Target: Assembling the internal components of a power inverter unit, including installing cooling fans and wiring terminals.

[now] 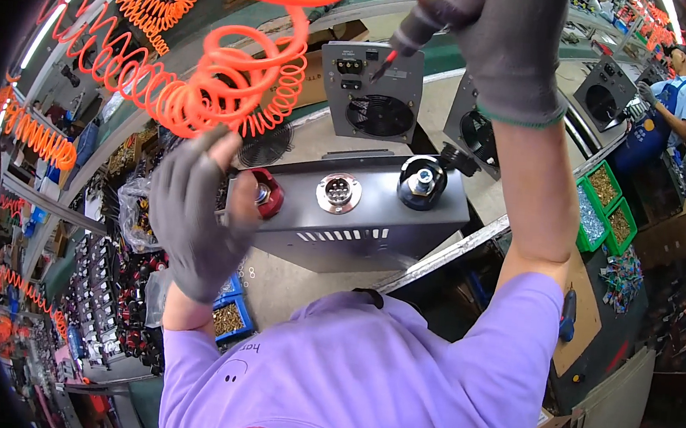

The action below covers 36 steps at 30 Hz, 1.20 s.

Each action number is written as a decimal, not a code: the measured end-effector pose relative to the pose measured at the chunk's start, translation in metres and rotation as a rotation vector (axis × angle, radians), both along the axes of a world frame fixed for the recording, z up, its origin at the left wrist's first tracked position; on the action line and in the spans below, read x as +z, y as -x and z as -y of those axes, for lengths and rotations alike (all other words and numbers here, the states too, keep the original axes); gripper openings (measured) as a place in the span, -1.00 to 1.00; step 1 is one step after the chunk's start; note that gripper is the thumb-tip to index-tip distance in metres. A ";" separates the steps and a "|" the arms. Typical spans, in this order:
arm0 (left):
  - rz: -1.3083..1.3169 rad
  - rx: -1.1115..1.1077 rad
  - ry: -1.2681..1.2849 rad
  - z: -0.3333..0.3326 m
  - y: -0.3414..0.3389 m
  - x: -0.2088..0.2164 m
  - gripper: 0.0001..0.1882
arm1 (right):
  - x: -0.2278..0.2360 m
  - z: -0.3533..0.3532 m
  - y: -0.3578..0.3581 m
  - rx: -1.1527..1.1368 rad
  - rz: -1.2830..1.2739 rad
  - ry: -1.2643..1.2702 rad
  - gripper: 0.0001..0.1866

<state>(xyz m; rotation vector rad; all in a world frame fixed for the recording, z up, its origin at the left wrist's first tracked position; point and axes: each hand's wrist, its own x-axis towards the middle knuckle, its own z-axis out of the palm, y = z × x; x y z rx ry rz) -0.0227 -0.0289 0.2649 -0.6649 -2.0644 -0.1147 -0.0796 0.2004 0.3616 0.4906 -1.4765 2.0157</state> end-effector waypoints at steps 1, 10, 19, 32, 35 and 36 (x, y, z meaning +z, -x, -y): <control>0.008 -0.065 -0.010 -0.012 -0.012 -0.003 -0.61 | 0.002 -0.005 0.008 0.004 0.033 0.082 -0.82; 0.372 -0.173 -0.003 -0.078 0.019 -0.037 -0.51 | -0.048 -0.087 0.063 0.980 -0.047 0.499 -0.80; 0.492 -0.266 -0.050 0.042 -0.042 -0.028 -0.42 | -0.096 -0.137 0.069 0.344 0.188 0.315 -0.75; 1.165 0.302 -0.957 0.172 -0.136 -0.067 0.00 | -0.163 -0.170 0.020 0.331 0.192 0.176 -0.43; 1.264 0.260 -1.040 0.200 -0.103 -0.097 0.12 | -0.171 -0.172 -0.006 0.387 0.256 0.231 -0.40; 1.249 0.252 -0.908 0.215 -0.096 -0.114 0.13 | -0.173 -0.169 -0.014 0.369 0.258 0.236 -0.40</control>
